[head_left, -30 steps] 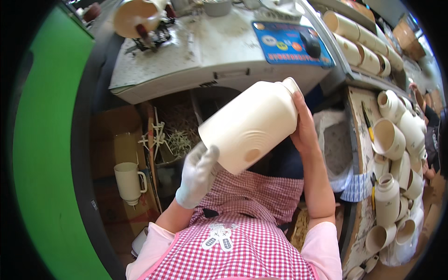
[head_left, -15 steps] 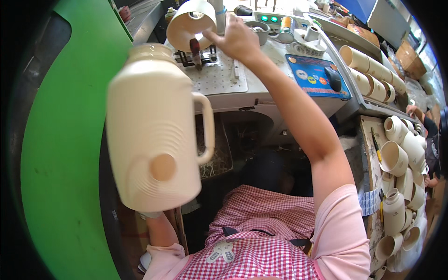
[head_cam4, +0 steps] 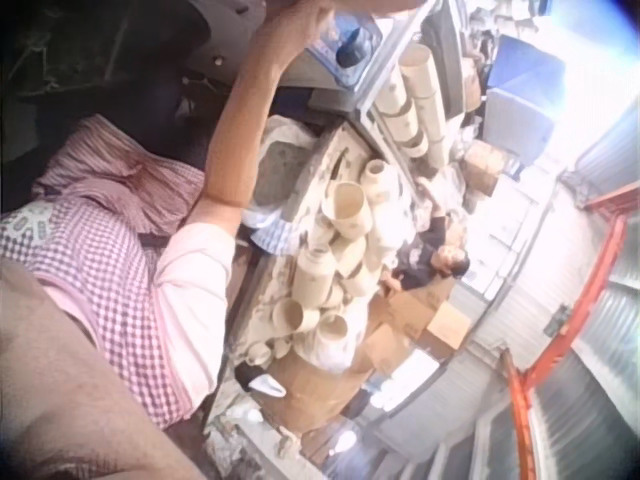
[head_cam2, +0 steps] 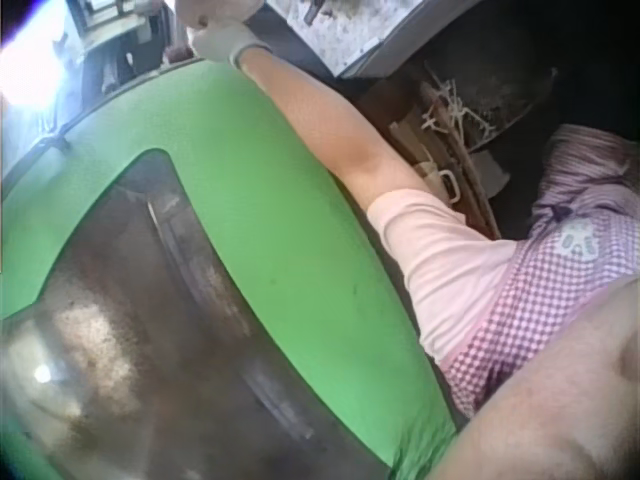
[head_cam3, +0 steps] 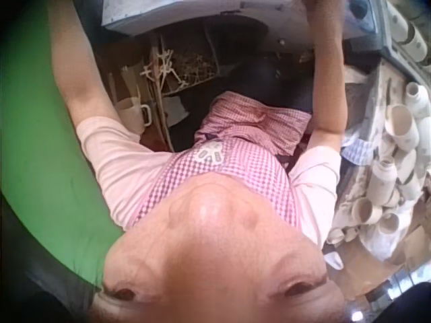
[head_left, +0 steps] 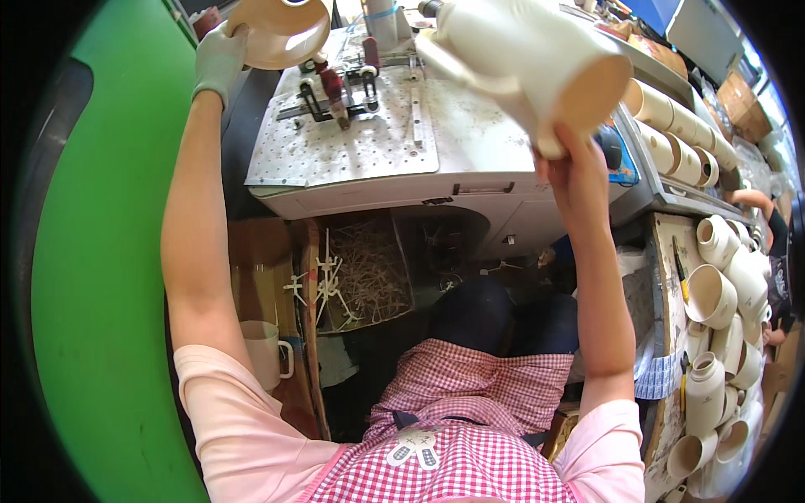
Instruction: The person assembles white ceramic pitchers by inserting a small wooden disc into the spout and attaching a handle. They handle each pitcher one at a time, inspect the interior, and place the finished units onto a conveyor belt.
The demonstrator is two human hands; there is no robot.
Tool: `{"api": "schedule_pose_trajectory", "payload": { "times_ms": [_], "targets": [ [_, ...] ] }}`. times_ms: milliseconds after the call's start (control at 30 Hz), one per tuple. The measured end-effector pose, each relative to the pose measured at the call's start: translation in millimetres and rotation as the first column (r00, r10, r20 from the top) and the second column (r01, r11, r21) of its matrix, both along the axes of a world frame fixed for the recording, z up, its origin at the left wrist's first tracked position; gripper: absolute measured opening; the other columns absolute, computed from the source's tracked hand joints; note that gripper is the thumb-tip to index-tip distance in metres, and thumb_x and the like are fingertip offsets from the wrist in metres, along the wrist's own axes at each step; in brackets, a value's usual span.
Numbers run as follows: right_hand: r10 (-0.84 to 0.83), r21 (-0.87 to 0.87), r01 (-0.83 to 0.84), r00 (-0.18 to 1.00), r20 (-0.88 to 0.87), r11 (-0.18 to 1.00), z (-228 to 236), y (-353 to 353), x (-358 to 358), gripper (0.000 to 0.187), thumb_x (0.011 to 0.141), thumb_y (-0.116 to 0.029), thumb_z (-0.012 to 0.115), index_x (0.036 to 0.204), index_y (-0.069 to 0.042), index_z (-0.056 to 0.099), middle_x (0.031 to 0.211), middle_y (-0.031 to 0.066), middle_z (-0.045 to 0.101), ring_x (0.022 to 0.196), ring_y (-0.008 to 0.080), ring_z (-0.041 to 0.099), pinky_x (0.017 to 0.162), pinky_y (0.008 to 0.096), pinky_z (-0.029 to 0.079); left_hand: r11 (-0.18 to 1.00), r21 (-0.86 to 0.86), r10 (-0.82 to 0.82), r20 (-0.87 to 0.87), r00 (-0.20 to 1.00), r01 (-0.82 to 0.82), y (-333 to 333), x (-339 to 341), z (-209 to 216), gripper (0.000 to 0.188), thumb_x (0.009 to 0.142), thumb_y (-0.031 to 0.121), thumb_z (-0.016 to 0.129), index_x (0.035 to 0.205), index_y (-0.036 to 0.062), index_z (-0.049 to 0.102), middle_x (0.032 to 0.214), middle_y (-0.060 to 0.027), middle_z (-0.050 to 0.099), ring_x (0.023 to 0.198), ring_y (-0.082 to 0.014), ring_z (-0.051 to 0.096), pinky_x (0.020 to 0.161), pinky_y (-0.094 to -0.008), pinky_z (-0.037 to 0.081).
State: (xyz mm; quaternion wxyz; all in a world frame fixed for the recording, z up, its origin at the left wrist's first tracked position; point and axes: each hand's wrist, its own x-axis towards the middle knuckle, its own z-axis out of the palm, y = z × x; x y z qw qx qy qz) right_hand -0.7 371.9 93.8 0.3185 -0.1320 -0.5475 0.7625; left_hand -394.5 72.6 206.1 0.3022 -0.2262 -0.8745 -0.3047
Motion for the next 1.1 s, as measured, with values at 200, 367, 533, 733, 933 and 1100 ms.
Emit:
{"api": "schedule_pose_trajectory", "payload": {
  "times_ms": [200, 367, 533, 733, 933, 1100],
  "targets": [
    [-0.162, 0.031, 0.159, 0.970, 0.180, 0.987, -33, -6, 131, 0.027, 0.108, -0.023, 0.054, 0.110, 0.003, 0.062, 0.082, 0.0089, 0.068, 0.057, 0.0148, 0.063, 0.045, 0.0274, 0.048, 0.971, -0.230, -0.096, -0.119, 0.988, 0.067, 27, -32, -27, 0.037, 0.100, 0.037, 0.058, 0.128, 0.0173, 0.070, 0.119, -0.0190, 0.071, 0.113, -0.0401, 0.066, 0.096, -0.0454, 0.052],
    [-0.315, -0.024, 0.333, 0.912, 0.264, 0.943, -52, 5, 179, 0.027, 0.108, -0.023, 0.054, 0.112, 0.004, 0.060, 0.085, 0.0095, 0.069, 0.057, 0.0136, 0.063, 0.046, 0.0265, 0.050, 0.944, -0.295, -0.173, -0.048, 0.984, 0.151, 25, -30, -33, 0.038, 0.100, 0.035, 0.059, 0.128, 0.0126, 0.070, 0.115, -0.0192, 0.074, 0.108, -0.0371, 0.070, 0.094, -0.0425, 0.053],
    [-0.376, 0.025, 0.382, 0.893, 0.245, 0.924, -62, 3, 206, 0.035, 0.106, -0.029, 0.061, 0.108, 0.006, 0.060, 0.082, 0.0140, 0.068, 0.055, 0.0188, 0.063, 0.045, 0.0285, 0.046, 0.935, -0.098, -0.298, 0.307, 0.904, 0.341, 9, -59, -47, 0.038, 0.097, 0.029, 0.061, 0.124, 0.0034, 0.071, 0.106, -0.0175, 0.076, 0.096, -0.0291, 0.070, 0.087, -0.0385, 0.053],
    [-0.246, -0.139, 0.283, 0.941, 0.233, 0.949, -69, -9, 237, 0.039, 0.108, -0.033, 0.056, 0.111, 0.005, 0.061, 0.087, 0.0136, 0.070, 0.062, 0.0174, 0.065, 0.050, 0.0280, 0.050, 0.828, 0.112, -0.547, 0.378, 0.747, 0.549, 2, -16, -50, 0.049, 0.099, 0.021, 0.067, 0.141, -0.0020, 0.058, 0.131, -0.0152, 0.067, 0.118, -0.0234, 0.064, 0.103, -0.0356, 0.049],
    [-0.367, -0.159, 0.393, 0.915, 0.169, 0.906, -57, -13, 287, 0.036, 0.107, -0.032, 0.059, 0.113, 0.004, 0.060, 0.084, 0.0122, 0.069, 0.059, 0.0165, 0.063, 0.049, 0.0275, 0.050, 0.856, 0.418, -0.238, -0.205, 0.950, 0.304, -22, 230, -110, 0.038, 0.107, 0.023, 0.057, 0.130, -0.0065, 0.062, 0.124, -0.0167, 0.068, 0.116, -0.0261, 0.064, 0.106, -0.0386, 0.049],
    [-0.416, -0.136, 0.434, 0.898, 0.147, 0.890, -58, -37, 315, 0.036, 0.106, -0.033, 0.060, 0.111, 0.003, 0.060, 0.082, 0.0108, 0.069, 0.058, 0.0159, 0.063, 0.049, 0.0273, 0.049, 0.743, 0.577, -0.608, 0.368, 0.703, 0.340, 6, 395, -216, 0.018, 0.102, 0.002, 0.056, 0.111, 0.0012, 0.071, 0.103, -0.0049, 0.070, 0.094, -0.0159, 0.065, 0.087, -0.0310, 0.054]
  ]
}}
